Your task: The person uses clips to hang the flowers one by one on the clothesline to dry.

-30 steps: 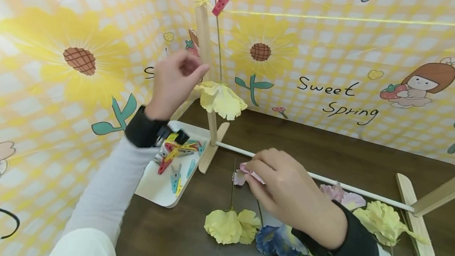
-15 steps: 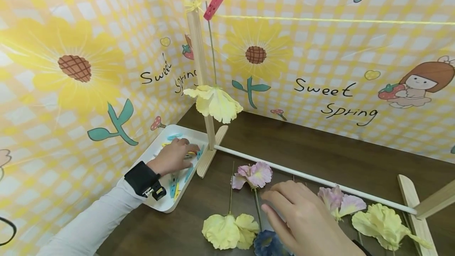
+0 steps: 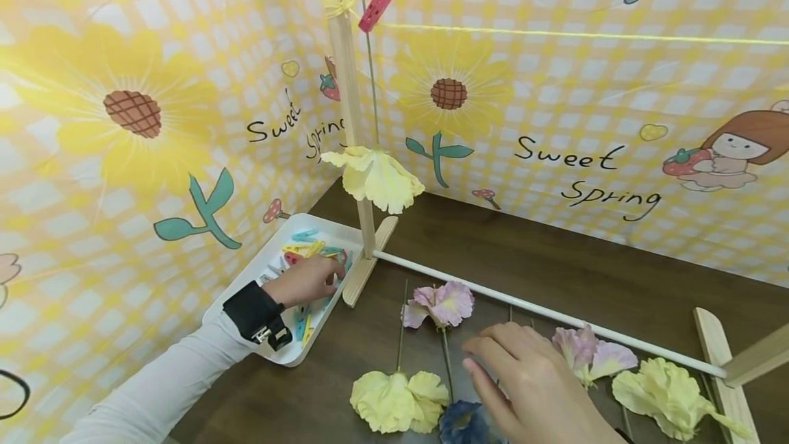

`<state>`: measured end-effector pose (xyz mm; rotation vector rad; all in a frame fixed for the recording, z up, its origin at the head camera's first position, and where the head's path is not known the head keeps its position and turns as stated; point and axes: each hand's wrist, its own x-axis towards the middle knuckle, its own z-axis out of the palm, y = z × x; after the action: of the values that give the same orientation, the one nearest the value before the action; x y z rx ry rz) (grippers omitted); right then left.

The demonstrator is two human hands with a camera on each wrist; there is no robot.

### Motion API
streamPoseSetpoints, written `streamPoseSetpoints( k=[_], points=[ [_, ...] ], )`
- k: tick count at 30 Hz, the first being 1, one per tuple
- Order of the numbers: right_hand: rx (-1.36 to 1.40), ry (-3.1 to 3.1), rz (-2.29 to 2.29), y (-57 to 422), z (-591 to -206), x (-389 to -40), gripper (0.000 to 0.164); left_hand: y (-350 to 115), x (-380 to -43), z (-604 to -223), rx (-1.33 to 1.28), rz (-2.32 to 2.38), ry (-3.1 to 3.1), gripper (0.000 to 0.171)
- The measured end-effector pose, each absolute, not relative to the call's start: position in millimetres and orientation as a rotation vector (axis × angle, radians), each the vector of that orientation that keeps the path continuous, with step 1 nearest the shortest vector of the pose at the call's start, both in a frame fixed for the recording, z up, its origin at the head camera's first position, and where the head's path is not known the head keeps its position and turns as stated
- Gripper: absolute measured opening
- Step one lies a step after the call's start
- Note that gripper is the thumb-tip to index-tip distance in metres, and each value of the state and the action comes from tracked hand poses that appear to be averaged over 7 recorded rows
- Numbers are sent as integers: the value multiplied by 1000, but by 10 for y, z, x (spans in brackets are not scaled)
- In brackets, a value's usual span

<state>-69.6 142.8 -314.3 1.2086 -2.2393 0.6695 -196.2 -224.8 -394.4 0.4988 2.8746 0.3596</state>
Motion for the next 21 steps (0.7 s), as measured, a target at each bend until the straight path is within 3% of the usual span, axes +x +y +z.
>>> streamPoseSetpoints(
  k=[9,15,17,21],
  points=[
    [1207,-2234,667,1397,-3198,-713,35,-2312,-1958,-3994,558,571,2867,11],
    [1182,-2245,706,1391,-3189,-713,19,-2279,-1721,-3559,712,793,3030,14],
    [1151,-2278,766,1366,-3155,-703,16,-2132,-1552,-3316,836,904,3069,13],
    [1084,-2305,926,1239,-3081,-685,40,-1713,-1163,-2932,1392,1136,2949,19]
  ],
)
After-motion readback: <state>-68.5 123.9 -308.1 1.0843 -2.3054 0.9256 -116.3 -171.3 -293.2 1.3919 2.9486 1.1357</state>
